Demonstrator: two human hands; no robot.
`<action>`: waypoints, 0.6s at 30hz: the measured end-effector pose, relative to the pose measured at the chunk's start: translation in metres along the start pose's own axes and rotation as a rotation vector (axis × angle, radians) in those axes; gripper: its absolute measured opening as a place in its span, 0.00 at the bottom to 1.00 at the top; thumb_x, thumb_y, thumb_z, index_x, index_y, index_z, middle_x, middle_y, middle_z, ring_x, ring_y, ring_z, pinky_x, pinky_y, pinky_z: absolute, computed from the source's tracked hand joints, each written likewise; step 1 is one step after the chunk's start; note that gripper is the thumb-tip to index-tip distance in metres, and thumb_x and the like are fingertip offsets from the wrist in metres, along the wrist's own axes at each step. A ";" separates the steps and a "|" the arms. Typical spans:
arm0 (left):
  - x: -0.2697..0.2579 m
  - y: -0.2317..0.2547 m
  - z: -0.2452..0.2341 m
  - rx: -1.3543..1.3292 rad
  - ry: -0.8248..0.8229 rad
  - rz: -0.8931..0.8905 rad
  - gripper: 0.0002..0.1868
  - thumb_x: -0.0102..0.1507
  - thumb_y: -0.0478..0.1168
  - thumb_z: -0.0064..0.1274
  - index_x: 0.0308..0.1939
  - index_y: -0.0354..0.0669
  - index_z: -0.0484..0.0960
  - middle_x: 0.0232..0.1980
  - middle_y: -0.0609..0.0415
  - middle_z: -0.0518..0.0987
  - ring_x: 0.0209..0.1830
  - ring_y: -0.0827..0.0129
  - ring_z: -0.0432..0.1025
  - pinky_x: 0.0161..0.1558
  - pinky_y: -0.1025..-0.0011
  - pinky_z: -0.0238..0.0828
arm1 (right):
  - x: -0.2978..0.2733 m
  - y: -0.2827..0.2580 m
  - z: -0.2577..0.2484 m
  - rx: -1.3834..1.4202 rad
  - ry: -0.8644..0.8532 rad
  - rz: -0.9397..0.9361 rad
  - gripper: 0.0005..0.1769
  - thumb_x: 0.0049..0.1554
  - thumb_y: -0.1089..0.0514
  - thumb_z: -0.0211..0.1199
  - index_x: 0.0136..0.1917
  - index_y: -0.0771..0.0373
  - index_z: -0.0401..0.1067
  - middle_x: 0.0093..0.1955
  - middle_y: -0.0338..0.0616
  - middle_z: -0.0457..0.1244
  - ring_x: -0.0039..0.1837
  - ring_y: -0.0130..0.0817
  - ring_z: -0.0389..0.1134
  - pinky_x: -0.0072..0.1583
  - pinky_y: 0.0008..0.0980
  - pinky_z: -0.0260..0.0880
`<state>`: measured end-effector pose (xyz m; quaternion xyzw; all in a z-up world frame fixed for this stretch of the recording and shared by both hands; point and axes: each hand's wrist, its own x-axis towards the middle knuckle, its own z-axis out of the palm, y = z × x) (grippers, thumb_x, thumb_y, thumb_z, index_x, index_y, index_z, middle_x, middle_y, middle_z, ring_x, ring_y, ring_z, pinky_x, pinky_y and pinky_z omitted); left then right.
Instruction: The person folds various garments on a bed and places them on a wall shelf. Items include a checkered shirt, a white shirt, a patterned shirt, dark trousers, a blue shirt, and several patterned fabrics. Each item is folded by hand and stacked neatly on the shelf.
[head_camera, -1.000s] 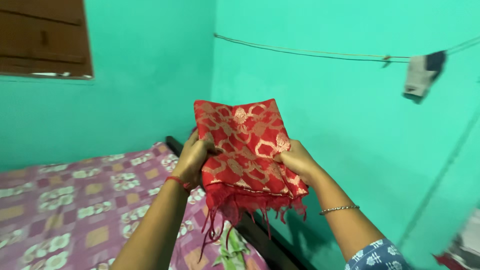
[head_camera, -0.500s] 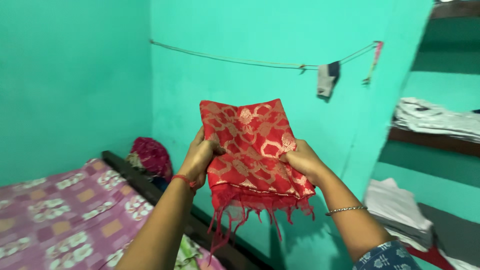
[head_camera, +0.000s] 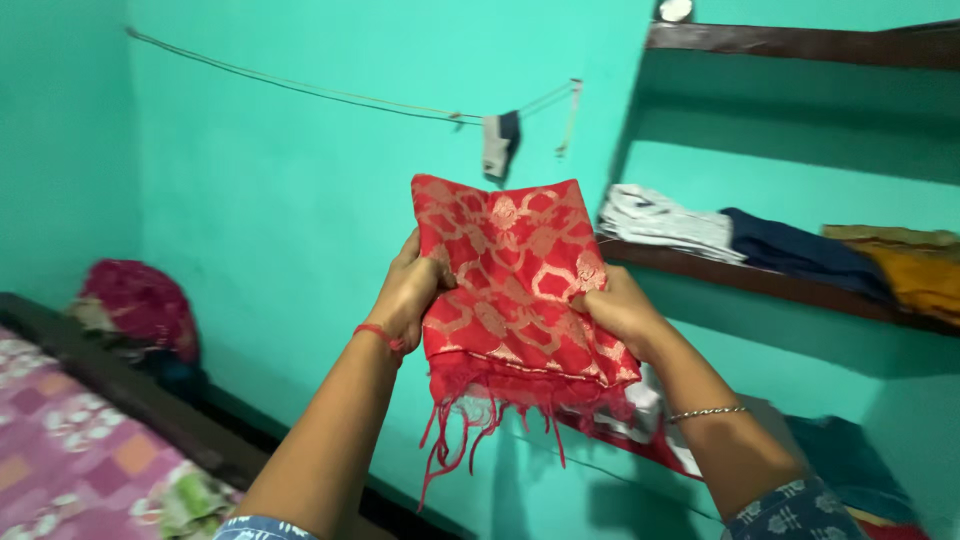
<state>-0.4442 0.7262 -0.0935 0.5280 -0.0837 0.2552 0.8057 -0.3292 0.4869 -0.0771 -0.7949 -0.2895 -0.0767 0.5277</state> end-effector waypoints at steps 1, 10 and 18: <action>0.004 -0.008 0.012 -0.001 -0.015 0.000 0.46 0.52 0.20 0.37 0.74 0.51 0.64 0.45 0.53 0.75 0.39 0.65 0.73 0.43 0.64 0.79 | -0.005 0.003 -0.015 0.000 0.018 0.018 0.24 0.51 0.70 0.57 0.62 0.67 0.73 0.52 0.50 0.72 0.50 0.38 0.74 0.52 0.40 0.75; 0.029 -0.060 0.116 -0.071 -0.198 -0.019 0.46 0.51 0.20 0.35 0.74 0.51 0.67 0.40 0.56 0.73 0.37 0.67 0.69 0.44 0.64 0.77 | -0.044 0.026 -0.121 -0.041 0.192 0.095 0.25 0.51 0.71 0.56 0.62 0.67 0.73 0.51 0.52 0.72 0.49 0.39 0.75 0.51 0.41 0.76; 0.046 -0.097 0.196 -0.136 -0.348 -0.100 0.49 0.51 0.21 0.36 0.76 0.55 0.64 0.45 0.51 0.72 0.41 0.63 0.70 0.47 0.61 0.78 | -0.075 0.048 -0.198 -0.181 0.367 0.140 0.22 0.52 0.70 0.57 0.61 0.68 0.73 0.47 0.51 0.71 0.44 0.36 0.72 0.46 0.39 0.72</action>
